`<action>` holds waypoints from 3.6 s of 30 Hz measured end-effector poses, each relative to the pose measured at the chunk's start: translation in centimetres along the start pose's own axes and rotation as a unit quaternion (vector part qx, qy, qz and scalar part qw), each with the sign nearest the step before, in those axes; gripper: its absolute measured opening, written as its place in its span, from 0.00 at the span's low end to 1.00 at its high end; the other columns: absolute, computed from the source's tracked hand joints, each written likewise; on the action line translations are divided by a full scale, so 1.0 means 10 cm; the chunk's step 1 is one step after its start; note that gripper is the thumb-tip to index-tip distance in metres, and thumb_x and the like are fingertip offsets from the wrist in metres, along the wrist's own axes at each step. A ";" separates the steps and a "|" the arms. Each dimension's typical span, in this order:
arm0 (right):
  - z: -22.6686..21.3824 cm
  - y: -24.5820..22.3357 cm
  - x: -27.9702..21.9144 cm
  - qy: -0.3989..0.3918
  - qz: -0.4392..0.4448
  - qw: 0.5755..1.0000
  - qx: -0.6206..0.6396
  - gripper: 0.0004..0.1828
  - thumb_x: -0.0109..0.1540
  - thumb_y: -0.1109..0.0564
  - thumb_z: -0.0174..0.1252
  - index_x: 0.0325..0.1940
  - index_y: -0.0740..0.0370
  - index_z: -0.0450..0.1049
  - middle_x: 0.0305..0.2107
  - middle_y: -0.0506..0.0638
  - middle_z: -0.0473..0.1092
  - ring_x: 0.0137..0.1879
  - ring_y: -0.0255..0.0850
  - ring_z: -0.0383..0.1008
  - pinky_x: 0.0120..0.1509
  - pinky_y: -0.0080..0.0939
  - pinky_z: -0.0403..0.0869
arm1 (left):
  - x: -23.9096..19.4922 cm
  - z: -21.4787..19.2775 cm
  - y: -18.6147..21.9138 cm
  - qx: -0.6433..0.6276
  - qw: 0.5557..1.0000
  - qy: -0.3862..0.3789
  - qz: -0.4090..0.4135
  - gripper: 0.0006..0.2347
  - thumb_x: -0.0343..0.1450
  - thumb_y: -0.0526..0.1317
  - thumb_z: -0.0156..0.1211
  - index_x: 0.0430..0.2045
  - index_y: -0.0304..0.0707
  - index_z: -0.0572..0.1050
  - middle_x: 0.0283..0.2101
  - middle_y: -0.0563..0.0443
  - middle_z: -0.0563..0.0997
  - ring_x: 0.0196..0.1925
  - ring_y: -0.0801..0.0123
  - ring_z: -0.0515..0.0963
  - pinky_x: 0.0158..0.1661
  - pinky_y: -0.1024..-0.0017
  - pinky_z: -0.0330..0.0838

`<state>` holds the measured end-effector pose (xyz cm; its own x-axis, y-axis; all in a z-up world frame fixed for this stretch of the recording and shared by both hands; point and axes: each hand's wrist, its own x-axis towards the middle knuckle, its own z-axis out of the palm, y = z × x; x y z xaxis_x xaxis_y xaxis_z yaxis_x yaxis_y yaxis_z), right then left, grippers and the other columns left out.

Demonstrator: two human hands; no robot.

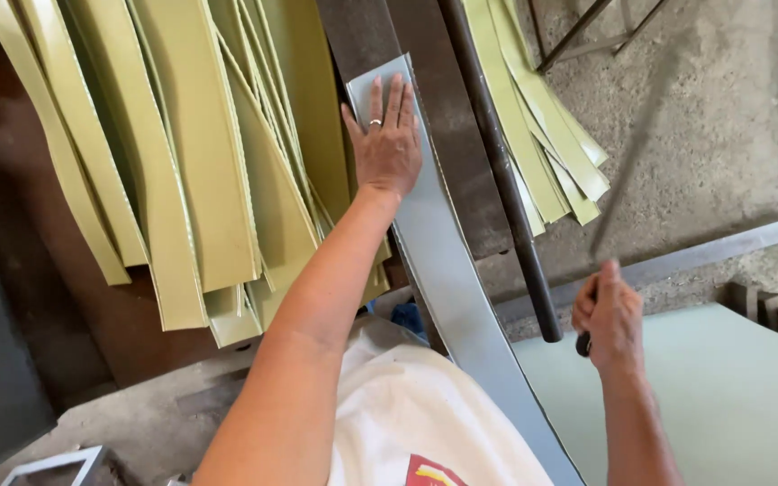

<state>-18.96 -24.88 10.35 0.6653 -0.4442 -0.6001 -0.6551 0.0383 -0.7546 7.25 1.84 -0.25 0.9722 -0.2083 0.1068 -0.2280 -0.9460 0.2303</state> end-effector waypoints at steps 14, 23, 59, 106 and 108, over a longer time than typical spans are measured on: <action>0.43 0.16 0.29 -0.014 0.048 0.998 0.037 0.34 0.73 0.32 0.43 0.22 0.56 0.62 0.14 0.45 0.58 0.17 0.36 0.57 0.18 0.40 0.58 | -0.02 -0.05 0.03 0.016 1.000 -0.003 0.020 0.23 0.80 0.44 0.46 0.73 0.41 0.60 0.78 0.56 0.54 0.80 0.57 0.47 0.69 0.27 0.38; 0.53 0.00 0.37 -0.058 0.021 0.994 -0.094 0.31 0.70 0.33 0.47 0.24 0.58 0.62 0.14 0.43 0.58 0.18 0.33 0.57 0.21 0.40 0.60 | 0.00 -0.04 0.00 0.010 0.999 -0.028 0.013 0.23 0.79 0.45 0.46 0.72 0.41 0.60 0.78 0.56 0.54 0.80 0.57 0.48 0.70 0.29 0.38; 1.08 -0.05 0.87 -0.046 -0.058 0.972 -0.221 0.38 0.72 0.33 0.39 0.21 0.64 0.64 0.15 0.57 0.64 0.19 0.46 0.64 0.29 0.51 0.67 | 0.03 0.06 0.00 -0.003 1.000 -0.010 -0.001 0.25 0.79 0.45 0.42 0.73 0.35 0.56 0.79 0.50 0.51 0.80 0.61 0.47 0.71 0.34 0.38; 0.97 0.46 -0.28 0.141 -0.075 0.947 -0.280 0.23 0.55 0.42 0.72 0.32 0.66 0.78 0.23 0.57 0.76 0.30 0.48 0.77 0.37 0.49 0.74 | -1.38 -0.28 -0.01 -0.205 0.979 0.011 0.019 0.36 0.72 0.53 0.58 0.72 0.34 0.52 0.77 0.31 0.49 0.78 0.38 0.44 0.72 0.44 0.44; 0.96 0.69 -0.21 0.150 -0.064 0.949 -0.271 0.24 0.55 0.42 0.72 0.31 0.67 0.76 0.22 0.57 0.75 0.27 0.46 0.76 0.35 0.48 0.73 | -1.55 -0.38 0.01 -0.275 0.961 0.012 -0.012 0.38 0.73 0.52 0.58 0.73 0.30 0.48 0.76 0.26 0.48 0.78 0.37 0.45 0.72 0.49 0.46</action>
<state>-21.40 -15.07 3.89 0.6731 -0.6519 -0.3494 -0.7180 -0.4627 -0.5200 -8.06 5.96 1.82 0.9774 -0.1767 0.1164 -0.2064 -0.6750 0.7084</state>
